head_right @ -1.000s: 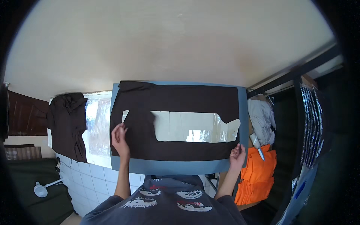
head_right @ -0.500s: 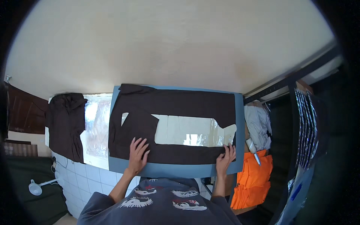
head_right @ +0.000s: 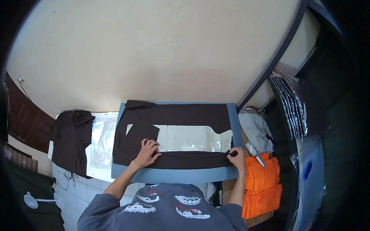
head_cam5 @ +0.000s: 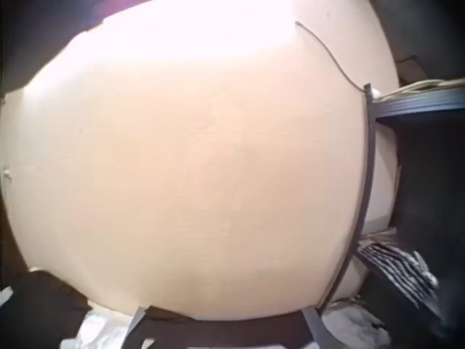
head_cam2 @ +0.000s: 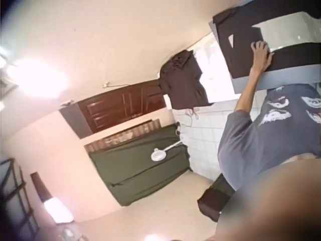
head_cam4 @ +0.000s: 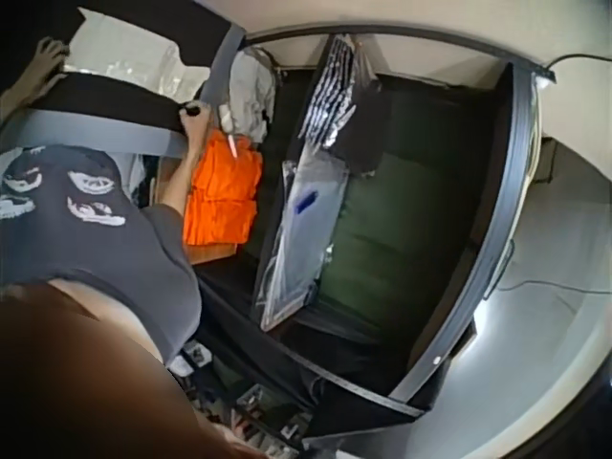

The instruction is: Cleaning a garment with a lint roller and aligning a design film on it for printing.

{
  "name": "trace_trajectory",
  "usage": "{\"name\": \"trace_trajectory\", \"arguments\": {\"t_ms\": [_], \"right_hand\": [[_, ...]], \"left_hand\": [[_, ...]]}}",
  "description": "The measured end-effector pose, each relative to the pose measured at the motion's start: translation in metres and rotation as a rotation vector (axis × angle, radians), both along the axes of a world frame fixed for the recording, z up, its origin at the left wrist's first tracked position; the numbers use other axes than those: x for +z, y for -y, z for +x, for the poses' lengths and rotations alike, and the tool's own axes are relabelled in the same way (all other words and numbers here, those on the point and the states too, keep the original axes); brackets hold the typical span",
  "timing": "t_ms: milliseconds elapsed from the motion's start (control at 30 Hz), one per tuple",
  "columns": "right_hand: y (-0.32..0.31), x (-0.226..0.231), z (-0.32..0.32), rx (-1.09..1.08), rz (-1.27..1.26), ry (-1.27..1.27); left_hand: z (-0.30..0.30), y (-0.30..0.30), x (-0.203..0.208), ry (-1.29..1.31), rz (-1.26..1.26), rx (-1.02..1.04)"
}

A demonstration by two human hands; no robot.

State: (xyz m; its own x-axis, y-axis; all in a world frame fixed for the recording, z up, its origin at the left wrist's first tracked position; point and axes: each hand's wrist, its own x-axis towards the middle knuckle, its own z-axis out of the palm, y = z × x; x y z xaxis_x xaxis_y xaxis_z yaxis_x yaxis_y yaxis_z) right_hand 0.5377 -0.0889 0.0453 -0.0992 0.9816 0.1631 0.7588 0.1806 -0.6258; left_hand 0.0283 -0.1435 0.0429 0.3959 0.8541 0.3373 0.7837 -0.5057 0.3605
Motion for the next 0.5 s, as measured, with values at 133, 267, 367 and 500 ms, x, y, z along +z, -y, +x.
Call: {"name": "trace_trajectory", "arguments": {"t_ms": [133, 267, 367, 500], "right_hand": [[-0.01, -0.011, 0.017, 0.023, -0.246, -0.46], [-0.007, -0.017, 0.014, -0.047, -0.301, -0.755], [-0.012, -0.03, 0.014, -0.197, -0.364, -0.726], [-0.013, -0.039, 0.008, -0.286, -0.253, -0.495]], "left_hand": [[-0.003, 0.002, -0.002, 0.143, -0.086, 0.045], [0.002, -0.001, 0.01, 0.111, -0.13, 0.034], [0.001, -0.006, -0.003, 0.023, -0.078, 0.029], [0.006, -0.005, -0.016, -0.001, -0.041, 0.193]]}}
